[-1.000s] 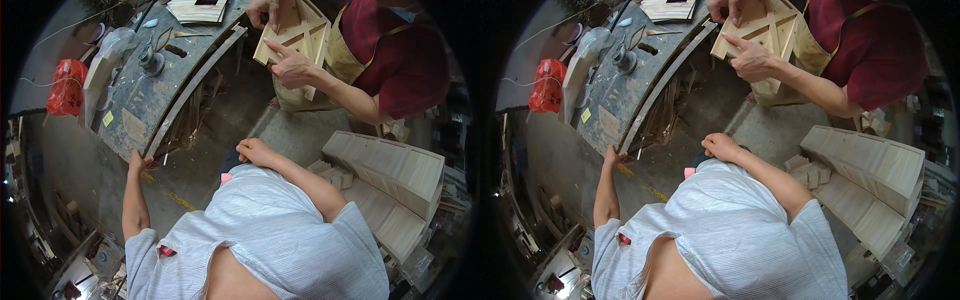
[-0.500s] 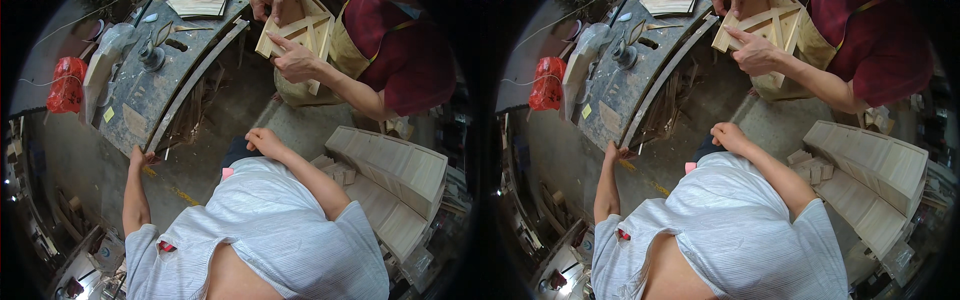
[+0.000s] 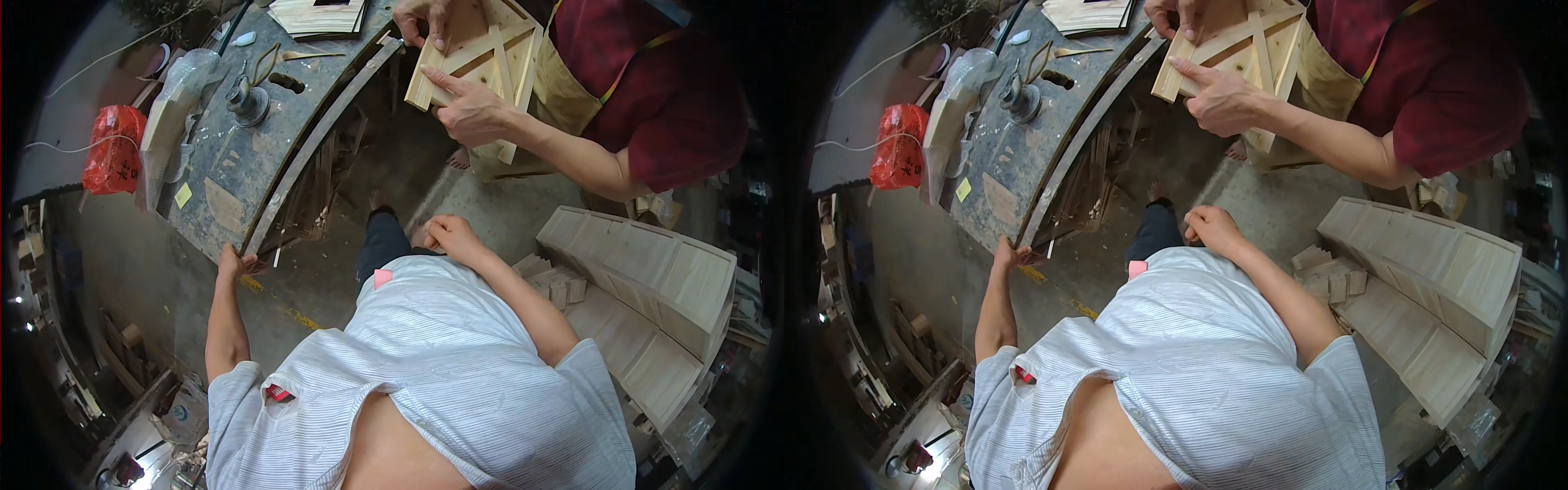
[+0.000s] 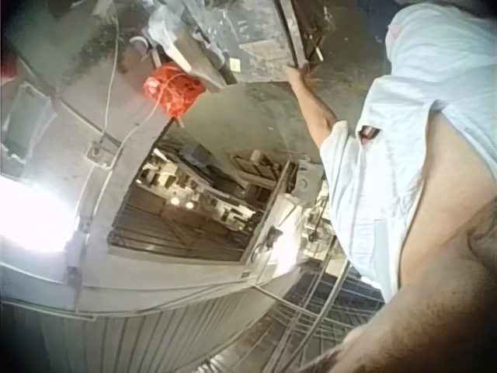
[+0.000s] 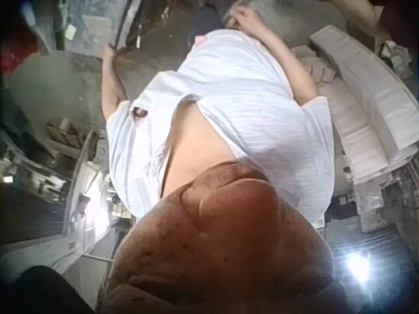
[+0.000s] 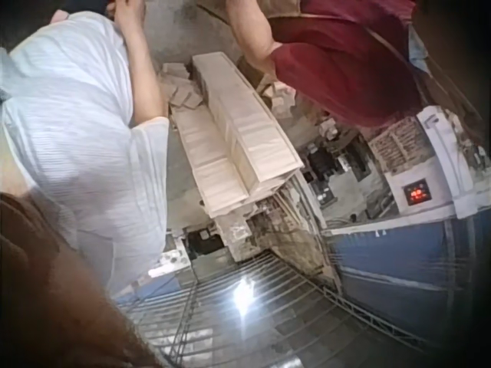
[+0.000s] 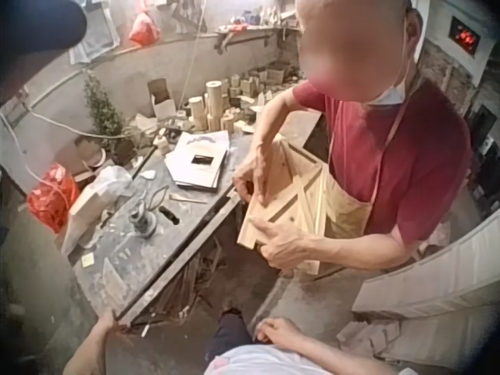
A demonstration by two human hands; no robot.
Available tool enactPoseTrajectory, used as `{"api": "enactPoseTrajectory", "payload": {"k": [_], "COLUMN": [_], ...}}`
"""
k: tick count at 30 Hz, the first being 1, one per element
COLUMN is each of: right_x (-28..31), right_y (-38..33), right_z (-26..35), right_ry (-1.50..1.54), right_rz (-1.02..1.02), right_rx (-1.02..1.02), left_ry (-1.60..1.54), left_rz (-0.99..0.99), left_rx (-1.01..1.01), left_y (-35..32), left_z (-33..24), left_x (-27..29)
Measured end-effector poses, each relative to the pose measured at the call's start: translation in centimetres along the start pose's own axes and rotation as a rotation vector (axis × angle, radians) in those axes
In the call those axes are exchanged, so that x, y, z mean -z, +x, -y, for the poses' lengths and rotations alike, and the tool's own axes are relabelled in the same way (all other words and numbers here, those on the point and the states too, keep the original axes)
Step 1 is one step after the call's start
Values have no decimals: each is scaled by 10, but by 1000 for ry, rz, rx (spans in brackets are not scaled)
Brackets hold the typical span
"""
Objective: The person assembles a wooden panel with another person by applying glue onto wooden strips from a bottle, positioning and fitting the strips onto the board, and pressing the pieces together by hand.
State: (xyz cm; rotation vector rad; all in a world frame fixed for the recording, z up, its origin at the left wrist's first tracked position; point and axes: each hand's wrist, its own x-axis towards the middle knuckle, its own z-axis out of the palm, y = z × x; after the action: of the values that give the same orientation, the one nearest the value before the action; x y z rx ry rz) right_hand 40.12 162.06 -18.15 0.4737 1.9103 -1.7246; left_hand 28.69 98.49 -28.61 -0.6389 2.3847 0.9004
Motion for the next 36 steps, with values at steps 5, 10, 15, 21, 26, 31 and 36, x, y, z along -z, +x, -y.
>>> {"api": "enactPoseTrajectory", "payload": {"k": [5, 10, 15, 21, 26, 31, 36], "right_x": [20, 63, 135, 159, 144, 140, 137], "right_y": [3, 1, -5, 1, 17, 35, 50], "right_z": [-3, -4, -29, 3, 26, 7, 4], "right_ry": [106, 76, 375, 715, 844, 917, 1074], "right_rz": [-27, -153, -493, -566, -433, -429, -416], "right_rx": [8, 63, 98, 317, 402, 346, 364], "left_ry": [-168, 365, 709, -243, -304, -152, -157], "left_rz": [47, -92, 89, 361, 403, 482, 510], "left_rx": [85, -110, -130, -555, -607, -604, -621], "left_y": [1, -24, -88, -122, -123, -106, -109], "left_z": [-19, -22, -181, -382, -514, -546, -560], "left_x": [-4, 0, -36, -96, -127, -154, -169]}}
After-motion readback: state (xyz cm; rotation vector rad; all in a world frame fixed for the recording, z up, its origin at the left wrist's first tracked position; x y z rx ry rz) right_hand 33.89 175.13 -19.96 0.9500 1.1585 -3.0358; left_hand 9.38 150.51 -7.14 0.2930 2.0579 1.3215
